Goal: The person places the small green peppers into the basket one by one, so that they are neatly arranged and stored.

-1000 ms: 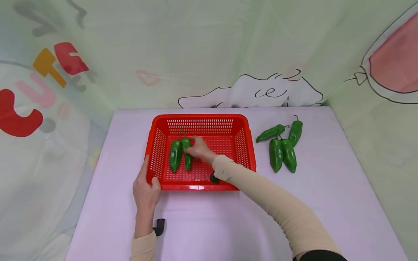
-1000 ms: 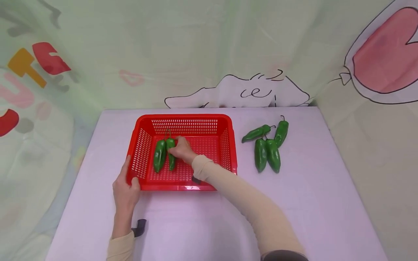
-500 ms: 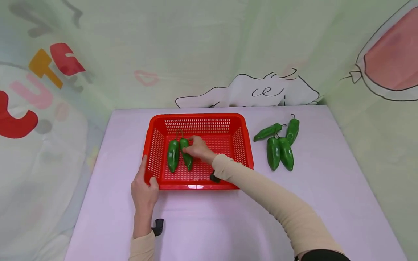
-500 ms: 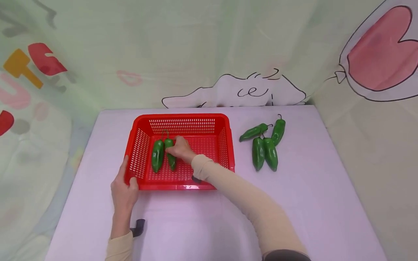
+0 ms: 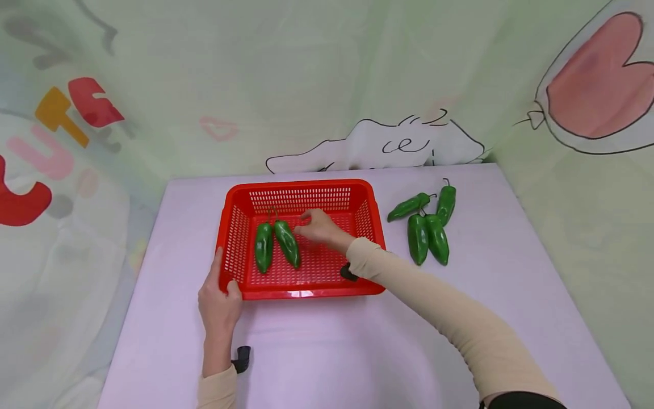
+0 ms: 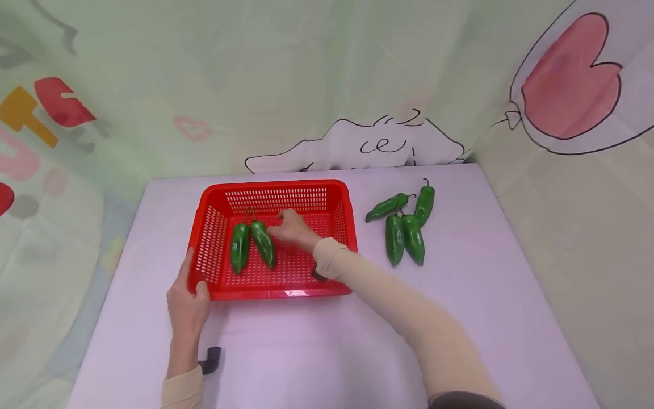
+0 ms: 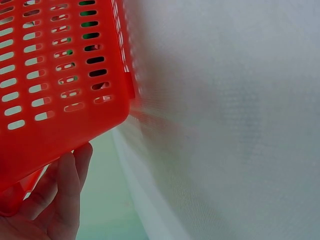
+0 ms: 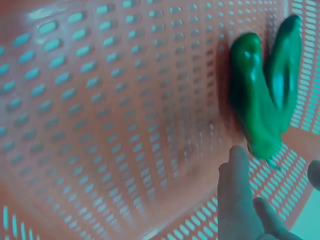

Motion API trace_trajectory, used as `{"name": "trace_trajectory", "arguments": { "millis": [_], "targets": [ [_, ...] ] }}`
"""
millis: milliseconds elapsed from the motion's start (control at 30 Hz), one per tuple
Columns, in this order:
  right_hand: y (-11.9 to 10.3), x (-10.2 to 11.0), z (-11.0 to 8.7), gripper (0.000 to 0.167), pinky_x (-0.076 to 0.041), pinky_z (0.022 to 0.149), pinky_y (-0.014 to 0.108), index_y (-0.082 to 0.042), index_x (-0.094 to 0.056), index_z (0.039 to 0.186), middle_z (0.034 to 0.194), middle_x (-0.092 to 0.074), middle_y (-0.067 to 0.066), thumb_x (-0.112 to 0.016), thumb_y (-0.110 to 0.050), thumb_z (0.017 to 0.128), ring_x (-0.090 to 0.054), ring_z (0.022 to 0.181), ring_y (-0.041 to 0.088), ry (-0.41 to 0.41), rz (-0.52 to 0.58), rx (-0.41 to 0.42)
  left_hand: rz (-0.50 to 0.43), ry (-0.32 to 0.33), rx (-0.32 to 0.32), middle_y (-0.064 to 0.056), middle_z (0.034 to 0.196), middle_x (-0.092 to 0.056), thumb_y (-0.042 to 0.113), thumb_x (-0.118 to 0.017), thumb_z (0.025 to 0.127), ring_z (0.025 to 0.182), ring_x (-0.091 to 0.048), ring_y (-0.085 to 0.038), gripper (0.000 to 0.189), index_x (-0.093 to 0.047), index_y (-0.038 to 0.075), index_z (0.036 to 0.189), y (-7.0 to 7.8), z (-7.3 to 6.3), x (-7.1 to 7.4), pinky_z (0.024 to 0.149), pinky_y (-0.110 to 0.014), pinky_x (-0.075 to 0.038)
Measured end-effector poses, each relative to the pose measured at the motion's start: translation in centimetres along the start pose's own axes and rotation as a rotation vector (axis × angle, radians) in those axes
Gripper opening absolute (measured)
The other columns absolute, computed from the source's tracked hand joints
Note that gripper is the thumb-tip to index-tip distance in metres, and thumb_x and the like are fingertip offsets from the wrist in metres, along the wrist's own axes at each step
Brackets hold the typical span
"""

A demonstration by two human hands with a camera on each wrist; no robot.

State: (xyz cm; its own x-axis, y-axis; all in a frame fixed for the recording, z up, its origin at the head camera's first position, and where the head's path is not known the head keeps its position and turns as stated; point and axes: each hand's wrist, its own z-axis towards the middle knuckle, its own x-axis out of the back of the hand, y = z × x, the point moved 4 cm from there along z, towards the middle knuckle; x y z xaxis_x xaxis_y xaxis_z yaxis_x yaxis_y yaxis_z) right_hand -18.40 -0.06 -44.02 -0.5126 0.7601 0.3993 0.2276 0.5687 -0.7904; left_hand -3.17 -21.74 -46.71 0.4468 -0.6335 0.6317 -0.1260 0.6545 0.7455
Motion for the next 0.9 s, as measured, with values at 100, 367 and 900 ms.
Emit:
{"name": "trace_trajectory", "arguments": {
  "millis": [100, 367, 900],
  "targets": [
    [-0.3, 1.1, -0.4, 0.055, -0.055, 0.084, 0.043, 0.001, -0.046, 0.141, 0.130, -0.056, 0.017, -0.063, -0.020, 0.093, -0.060, 0.095, 0.028, 0.001, 0.018, -0.009, 0.001, 0.009, -0.003, -0.012, 0.146, -0.051, 0.002, -0.052, 0.082, 0.127, -0.053, -0.037, 0.070, -0.043, 0.014, 0.150, -0.1, 0.0, 0.0, 0.099, -0.055, -0.046],
    [-0.7, 5.4, -1.8, 0.054, -0.055, 0.087, 0.040, -0.002, -0.047, 0.142, 0.128, -0.057, 0.016, -0.061, -0.021, 0.094, -0.060, 0.107, 0.029, 0.024, 0.024, 0.030, 0.001, 0.007, 0.003, -0.013, 0.145, -0.052, 0.002, -0.051, 0.082, 0.125, -0.054, -0.038, 0.069, -0.043, 0.014, 0.150, -0.1, -0.1, 0.0, 0.098, -0.057, -0.046],
    [3.3, 16.5, -4.1, 0.051, -0.052, 0.094, 0.047, 0.002, -0.042, 0.144, 0.138, -0.051, 0.025, -0.053, -0.018, 0.099, -0.055, 0.122, 0.038, 0.214, 0.141, 0.005, 0.006, 0.019, -0.005, -0.013, 0.144, -0.052, 0.001, -0.051, 0.082, 0.126, -0.053, -0.038, 0.069, -0.044, 0.013, 0.150, 0.0, -0.3, 0.0, 0.098, -0.056, -0.046]
  ]
}}
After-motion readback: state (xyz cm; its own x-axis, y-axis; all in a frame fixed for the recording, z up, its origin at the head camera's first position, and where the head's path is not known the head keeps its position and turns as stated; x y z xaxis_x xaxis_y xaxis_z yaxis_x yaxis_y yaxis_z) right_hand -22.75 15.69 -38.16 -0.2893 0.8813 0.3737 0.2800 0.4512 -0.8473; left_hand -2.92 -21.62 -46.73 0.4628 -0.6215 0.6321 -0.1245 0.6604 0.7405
